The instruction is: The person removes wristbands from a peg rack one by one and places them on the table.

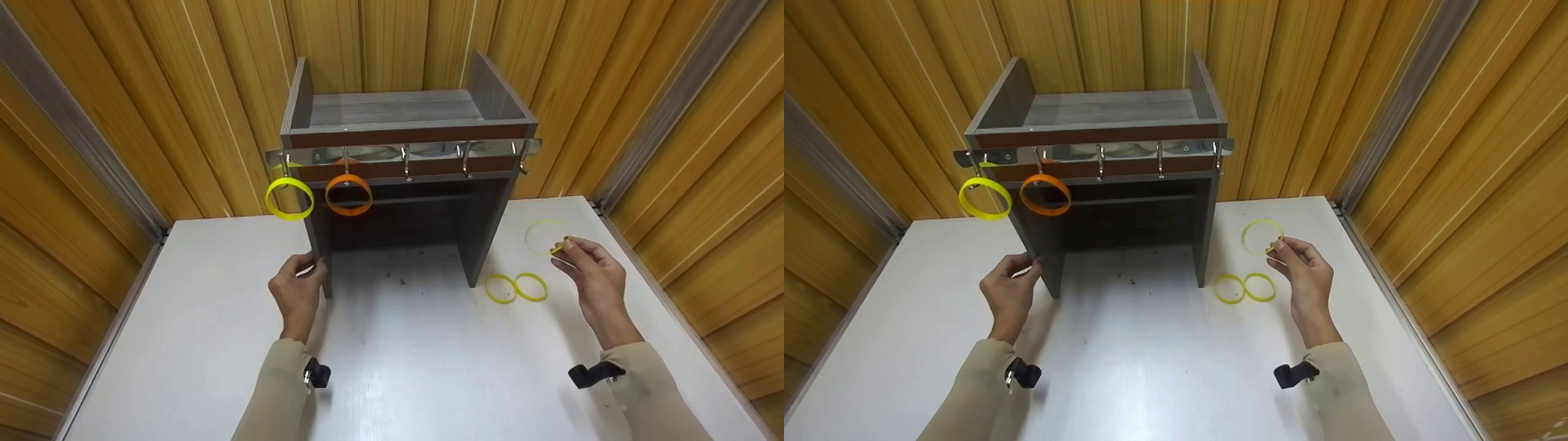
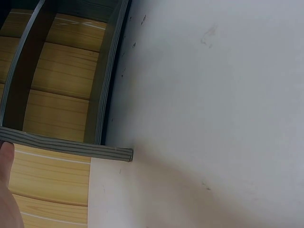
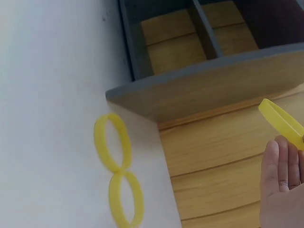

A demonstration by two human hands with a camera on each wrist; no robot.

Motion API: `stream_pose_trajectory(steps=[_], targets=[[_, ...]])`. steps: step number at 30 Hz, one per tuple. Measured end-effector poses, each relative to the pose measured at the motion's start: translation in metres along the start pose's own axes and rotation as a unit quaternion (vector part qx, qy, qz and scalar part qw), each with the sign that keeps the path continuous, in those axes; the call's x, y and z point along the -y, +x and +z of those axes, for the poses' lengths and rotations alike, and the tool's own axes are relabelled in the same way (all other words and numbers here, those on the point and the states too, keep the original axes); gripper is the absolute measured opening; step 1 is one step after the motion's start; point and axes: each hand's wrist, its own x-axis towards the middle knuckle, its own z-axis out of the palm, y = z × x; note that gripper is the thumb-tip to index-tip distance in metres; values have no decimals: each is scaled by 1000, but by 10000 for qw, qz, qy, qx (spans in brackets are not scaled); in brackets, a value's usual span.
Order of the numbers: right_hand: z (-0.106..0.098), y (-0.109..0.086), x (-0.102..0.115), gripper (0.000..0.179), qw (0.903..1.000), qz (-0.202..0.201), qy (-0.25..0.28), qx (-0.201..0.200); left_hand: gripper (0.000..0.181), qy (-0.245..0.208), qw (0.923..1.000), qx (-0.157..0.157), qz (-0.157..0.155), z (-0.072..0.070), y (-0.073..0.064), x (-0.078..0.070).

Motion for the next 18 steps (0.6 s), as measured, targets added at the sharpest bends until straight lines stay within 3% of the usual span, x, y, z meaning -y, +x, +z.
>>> stream_pose_trajectory(steps=[7,18], targets=[[-21,9,-8,9,9989,174,86,-421,14,-57,9999,-44,75,0,0,0],[-49,17,-21,16,9930,630,-316,-949,14,-4,9999,-4,124,0,0,-1]])
